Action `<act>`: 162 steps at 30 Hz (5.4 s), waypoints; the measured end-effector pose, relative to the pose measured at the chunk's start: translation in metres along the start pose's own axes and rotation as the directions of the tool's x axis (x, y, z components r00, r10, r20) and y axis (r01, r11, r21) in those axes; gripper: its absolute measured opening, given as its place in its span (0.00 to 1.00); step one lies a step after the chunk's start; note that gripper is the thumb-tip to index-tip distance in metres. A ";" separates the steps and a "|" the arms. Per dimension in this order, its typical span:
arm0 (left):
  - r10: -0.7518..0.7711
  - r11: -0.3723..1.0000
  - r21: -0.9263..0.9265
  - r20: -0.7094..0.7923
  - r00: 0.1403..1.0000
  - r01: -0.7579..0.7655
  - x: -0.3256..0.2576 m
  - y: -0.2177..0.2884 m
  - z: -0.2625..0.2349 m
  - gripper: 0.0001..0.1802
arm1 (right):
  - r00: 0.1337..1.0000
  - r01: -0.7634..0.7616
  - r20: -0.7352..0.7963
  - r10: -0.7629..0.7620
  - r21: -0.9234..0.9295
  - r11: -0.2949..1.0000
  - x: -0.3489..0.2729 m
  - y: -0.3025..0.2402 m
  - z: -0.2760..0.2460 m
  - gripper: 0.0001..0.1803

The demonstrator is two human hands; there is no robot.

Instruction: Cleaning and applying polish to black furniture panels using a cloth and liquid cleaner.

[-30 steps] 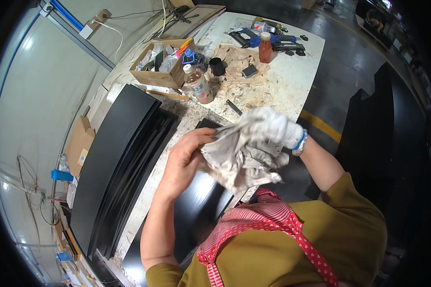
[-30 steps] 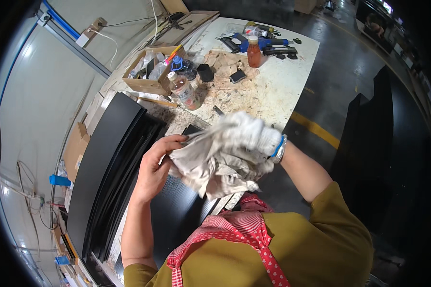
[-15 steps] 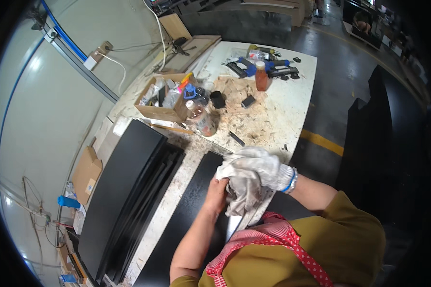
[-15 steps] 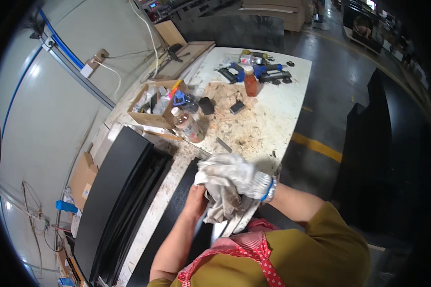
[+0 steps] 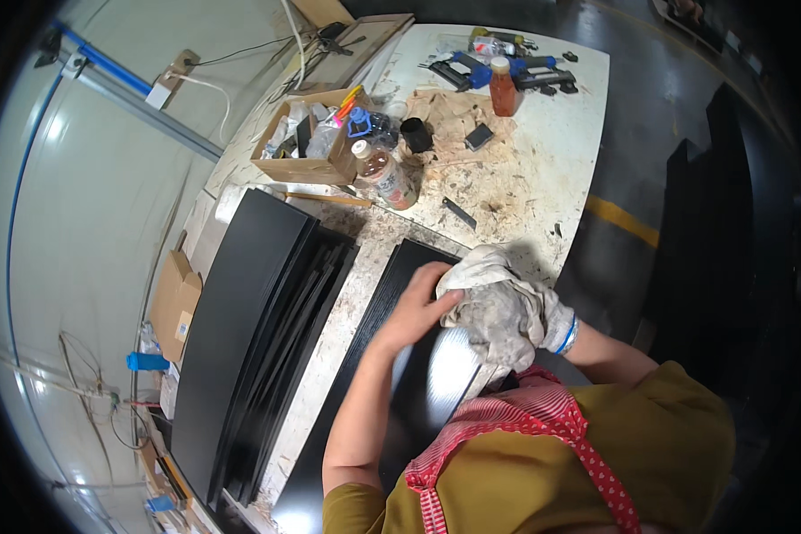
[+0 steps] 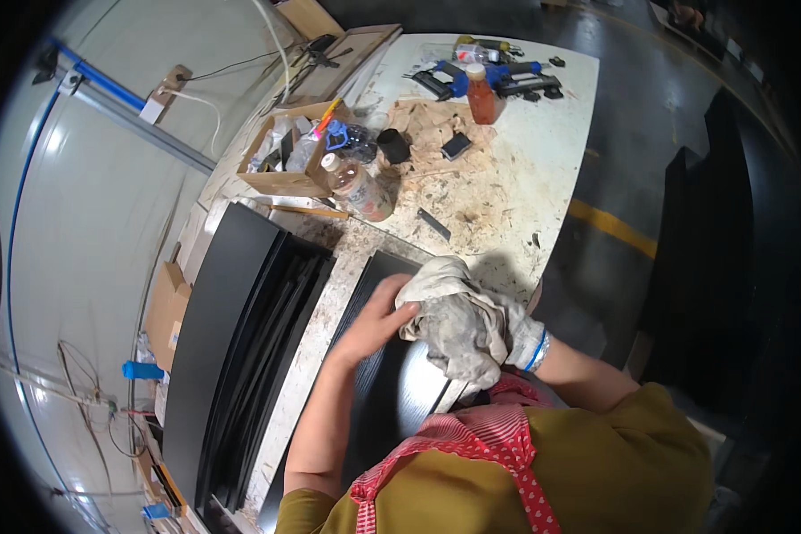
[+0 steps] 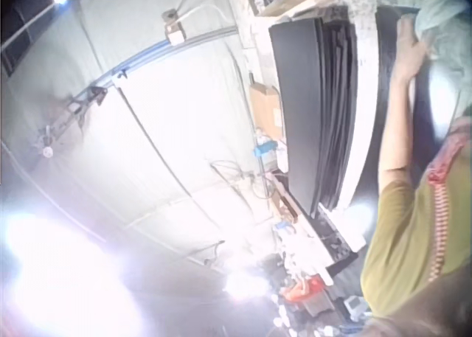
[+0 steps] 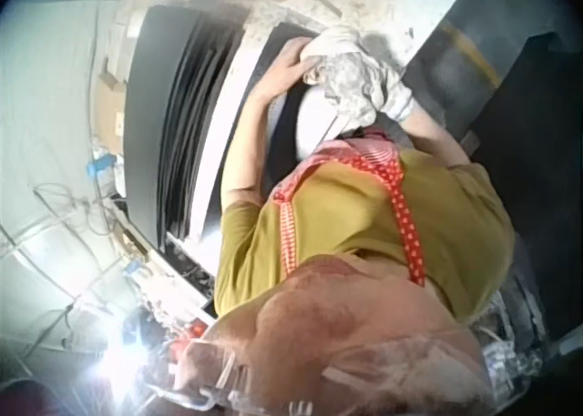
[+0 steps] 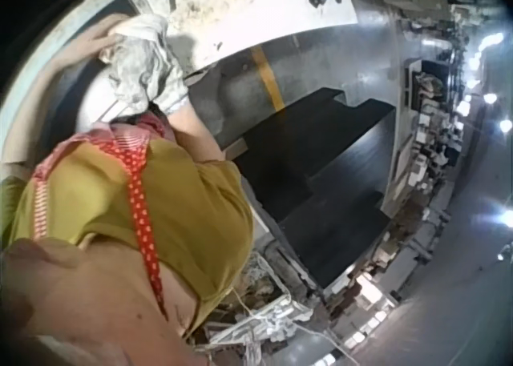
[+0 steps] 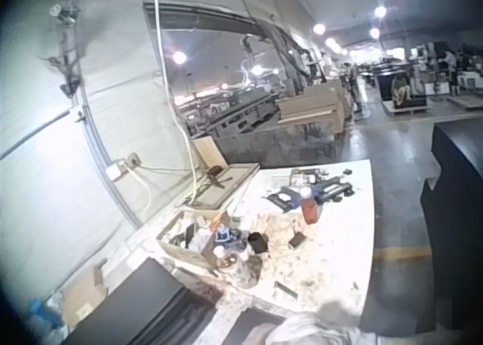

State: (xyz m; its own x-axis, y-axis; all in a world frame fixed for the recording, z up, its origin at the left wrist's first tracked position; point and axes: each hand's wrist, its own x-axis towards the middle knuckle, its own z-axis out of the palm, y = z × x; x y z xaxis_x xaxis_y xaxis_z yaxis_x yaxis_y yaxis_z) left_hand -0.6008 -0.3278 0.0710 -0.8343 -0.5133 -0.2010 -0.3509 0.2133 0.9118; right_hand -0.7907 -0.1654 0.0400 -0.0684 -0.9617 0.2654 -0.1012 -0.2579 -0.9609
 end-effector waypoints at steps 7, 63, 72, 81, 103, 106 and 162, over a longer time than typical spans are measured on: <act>-0.145 0.955 -0.296 -0.532 0.834 -0.023 0.075 -0.044 -0.072 0.46 | 0.987 -0.077 -0.160 0.003 -0.459 0.885 -0.010 0.016 -0.038 0.35; 0.180 0.315 0.934 0.116 0.977 -0.168 -0.043 0.070 0.028 0.37 | 0.832 -0.021 -0.027 0.554 0.997 0.080 -0.037 0.059 -0.020 0.15; 0.246 0.488 0.858 0.037 0.968 -0.157 -0.012 0.040 0.014 0.37 | 0.770 0.006 -0.109 0.629 0.987 0.163 -0.017 0.025 -0.015 0.18; 0.352 0.841 0.516 -0.289 0.890 -0.165 0.115 0.012 -0.063 0.33 | 0.917 -0.089 -0.237 0.319 0.660 0.746 -0.025 0.031 -0.050 0.24; 0.023 0.594 0.731 -0.433 0.901 0.336 -0.068 -0.106 0.000 0.41 | 0.947 0.301 0.283 -0.151 -0.625 0.720 0.068 0.024 -0.008 0.17; -0.005 0.569 0.736 -0.442 0.897 0.366 -0.063 -0.099 0.005 0.40 | 0.994 -0.104 -0.023 0.110 -0.558 0.823 0.130 0.064 0.044 0.14; 0.062 0.622 0.696 -0.500 0.864 0.359 -0.063 -0.099 0.006 0.35 | 0.971 -0.212 -0.112 0.213 -0.815 0.539 0.177 0.066 0.061 0.17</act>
State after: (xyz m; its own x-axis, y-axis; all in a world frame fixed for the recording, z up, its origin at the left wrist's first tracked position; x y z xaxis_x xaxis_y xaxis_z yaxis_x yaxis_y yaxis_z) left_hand -0.5160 -0.3113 -0.0086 -0.5294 -0.8461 0.0620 -0.8134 0.5270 0.2461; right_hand -0.7491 -0.3579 0.0183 -0.1989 -0.9781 0.0616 -0.8493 0.1407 -0.5088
